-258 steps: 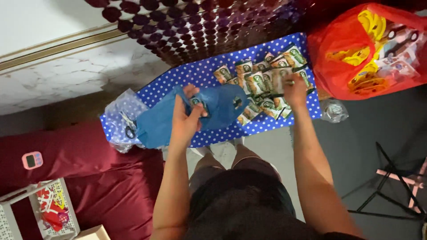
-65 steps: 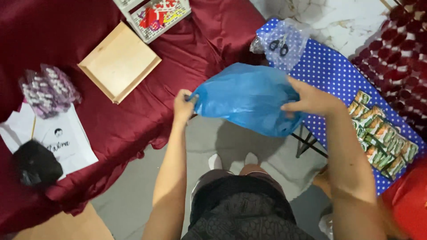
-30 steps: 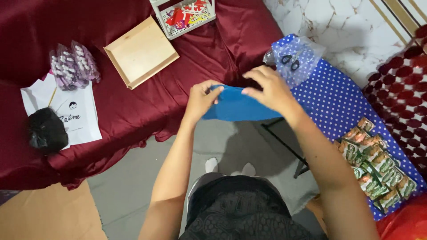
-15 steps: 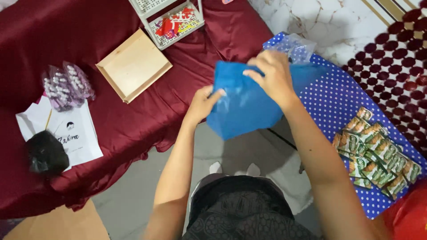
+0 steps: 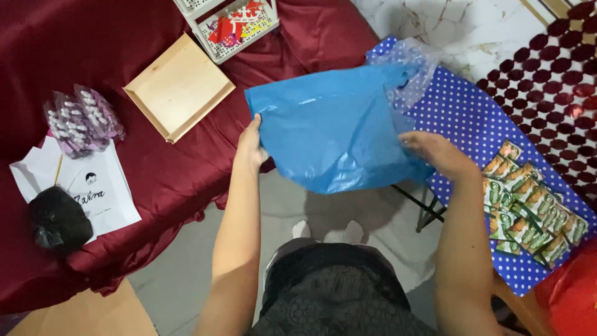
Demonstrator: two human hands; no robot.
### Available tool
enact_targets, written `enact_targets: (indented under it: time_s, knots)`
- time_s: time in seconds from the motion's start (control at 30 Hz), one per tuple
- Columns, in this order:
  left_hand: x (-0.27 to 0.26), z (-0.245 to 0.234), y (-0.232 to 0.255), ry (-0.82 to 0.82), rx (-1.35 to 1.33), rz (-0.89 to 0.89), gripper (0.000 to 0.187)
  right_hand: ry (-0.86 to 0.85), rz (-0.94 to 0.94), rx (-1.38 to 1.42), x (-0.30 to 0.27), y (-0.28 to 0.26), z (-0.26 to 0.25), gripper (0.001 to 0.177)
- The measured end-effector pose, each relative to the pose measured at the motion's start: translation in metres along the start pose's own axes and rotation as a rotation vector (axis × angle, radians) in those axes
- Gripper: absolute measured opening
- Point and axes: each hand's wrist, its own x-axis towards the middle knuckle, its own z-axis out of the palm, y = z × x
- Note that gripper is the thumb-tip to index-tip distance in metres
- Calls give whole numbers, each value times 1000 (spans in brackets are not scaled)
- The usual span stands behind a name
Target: The person removes multiple small snack packets from a blue plastic bag and places them on a blue polka-dotted table. After emptying the bag, they fold and roll it into a compact bundle and set it aside.
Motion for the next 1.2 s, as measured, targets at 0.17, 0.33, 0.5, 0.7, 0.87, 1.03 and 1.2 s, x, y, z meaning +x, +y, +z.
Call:
enact_targets:
  time_s: [0.17,0.33,0.5,0.7,0.87,1.03,1.2]
  knots:
    - [18,-15,-13,-208,-87,-82,75,-65,-144,-236,-5,-32,31,82]
    - [-39,22,-12,-28,671,26,85,148,-183,18,18,-40,41,77]
    - [-60,31,-14,-215,660,52,78,201,-113,44,36,-30,33,77]
    - [-34,15,-23,-178,679,158,46,157,-103,24,40,-27,24,79]
    - [-29,28,-26,126,1044,423,21,-31,183,-136,16,-46,24,89]
    - [-40,41,16,178,850,420,53,-118,257,-391,-19,-72,-6,66]
    - [-37,48,15,-21,805,621,52,5,98,-384,-16,-51,-45,53]
